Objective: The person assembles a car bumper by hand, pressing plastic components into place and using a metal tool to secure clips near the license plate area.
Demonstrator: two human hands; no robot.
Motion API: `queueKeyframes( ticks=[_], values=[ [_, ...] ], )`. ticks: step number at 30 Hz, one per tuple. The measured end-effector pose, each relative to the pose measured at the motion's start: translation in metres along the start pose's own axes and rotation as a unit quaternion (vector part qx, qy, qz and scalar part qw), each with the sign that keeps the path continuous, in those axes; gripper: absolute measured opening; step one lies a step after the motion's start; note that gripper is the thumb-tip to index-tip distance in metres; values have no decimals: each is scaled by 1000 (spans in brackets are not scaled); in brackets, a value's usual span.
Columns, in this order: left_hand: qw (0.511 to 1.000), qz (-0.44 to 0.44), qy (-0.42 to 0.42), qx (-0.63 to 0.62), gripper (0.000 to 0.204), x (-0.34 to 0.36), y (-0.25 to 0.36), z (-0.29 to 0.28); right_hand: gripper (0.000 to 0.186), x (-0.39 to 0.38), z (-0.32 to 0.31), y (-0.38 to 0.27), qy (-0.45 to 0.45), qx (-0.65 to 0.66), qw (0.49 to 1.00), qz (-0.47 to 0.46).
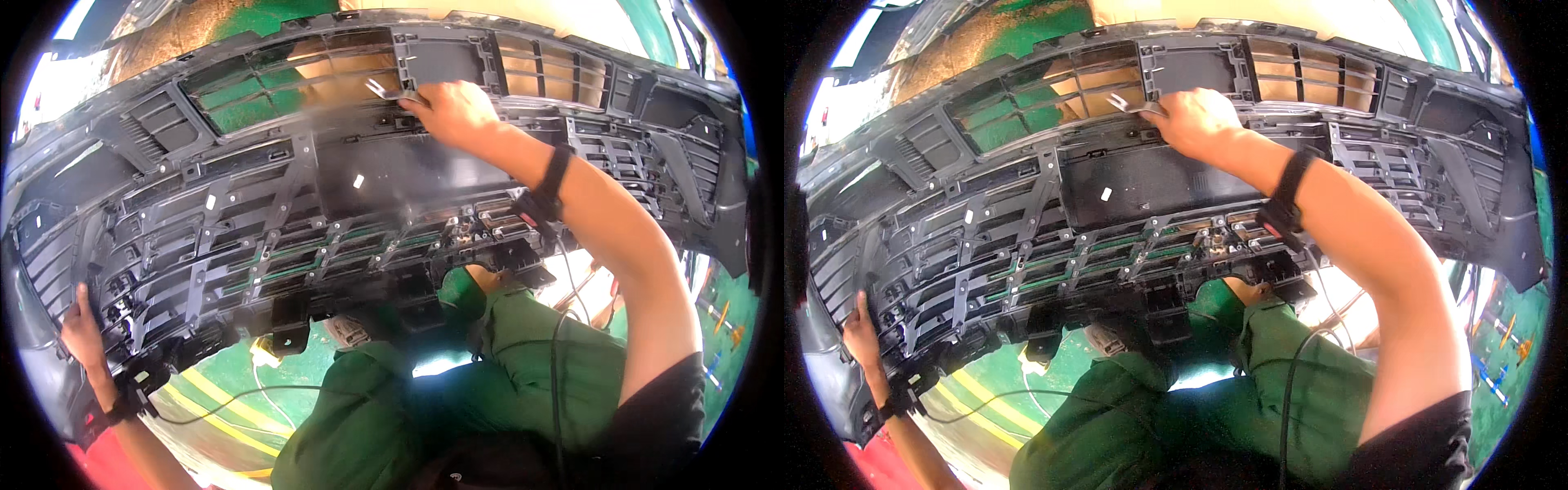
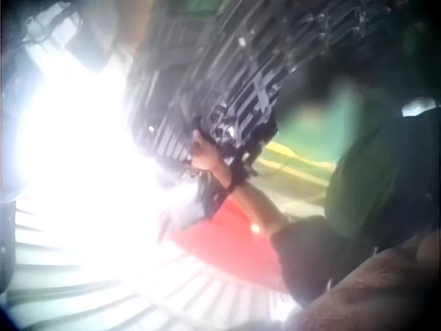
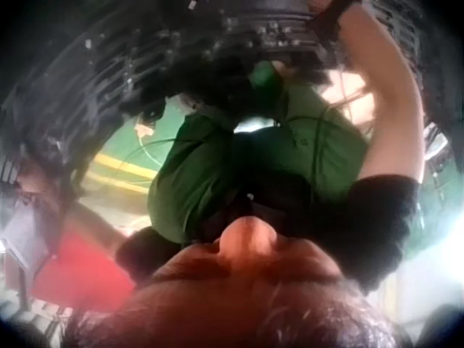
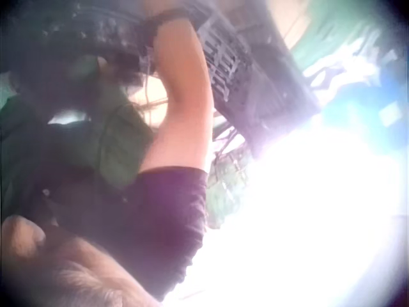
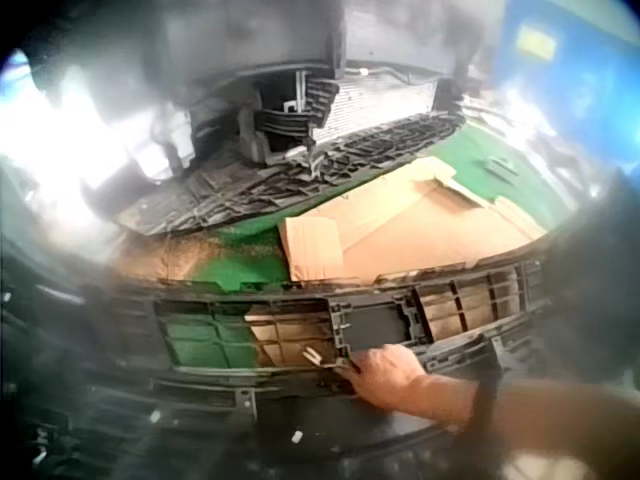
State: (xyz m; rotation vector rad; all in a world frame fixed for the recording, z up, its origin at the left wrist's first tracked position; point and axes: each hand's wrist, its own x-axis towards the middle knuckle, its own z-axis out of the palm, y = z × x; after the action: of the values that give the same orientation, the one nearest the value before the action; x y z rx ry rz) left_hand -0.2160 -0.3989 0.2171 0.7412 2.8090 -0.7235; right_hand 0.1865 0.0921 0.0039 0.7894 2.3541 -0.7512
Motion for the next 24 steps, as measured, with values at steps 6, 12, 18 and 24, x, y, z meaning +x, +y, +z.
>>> queueKeyframes(
  ticks=[6, 12, 18, 24],
  values=[
    [996, -17, -79, -24, 65, -2, 9, -13, 33, -39, -11, 55, -11, 68, 995, -66],
    [990, 0, -141, -21, 61, 4, 1, 6, 32, -34, -8, 62, -74, 54, 992, -85],
    [987, 35, -156, -23, 45, 27, 73, -4, 39, -24, -3, 50, -122, 75, 989, 21],
    [894, 266, -202, -297, 31, 31, 299, -1, 47, 5, 6, 64, -129, -36, 991, -7]
  ],
)
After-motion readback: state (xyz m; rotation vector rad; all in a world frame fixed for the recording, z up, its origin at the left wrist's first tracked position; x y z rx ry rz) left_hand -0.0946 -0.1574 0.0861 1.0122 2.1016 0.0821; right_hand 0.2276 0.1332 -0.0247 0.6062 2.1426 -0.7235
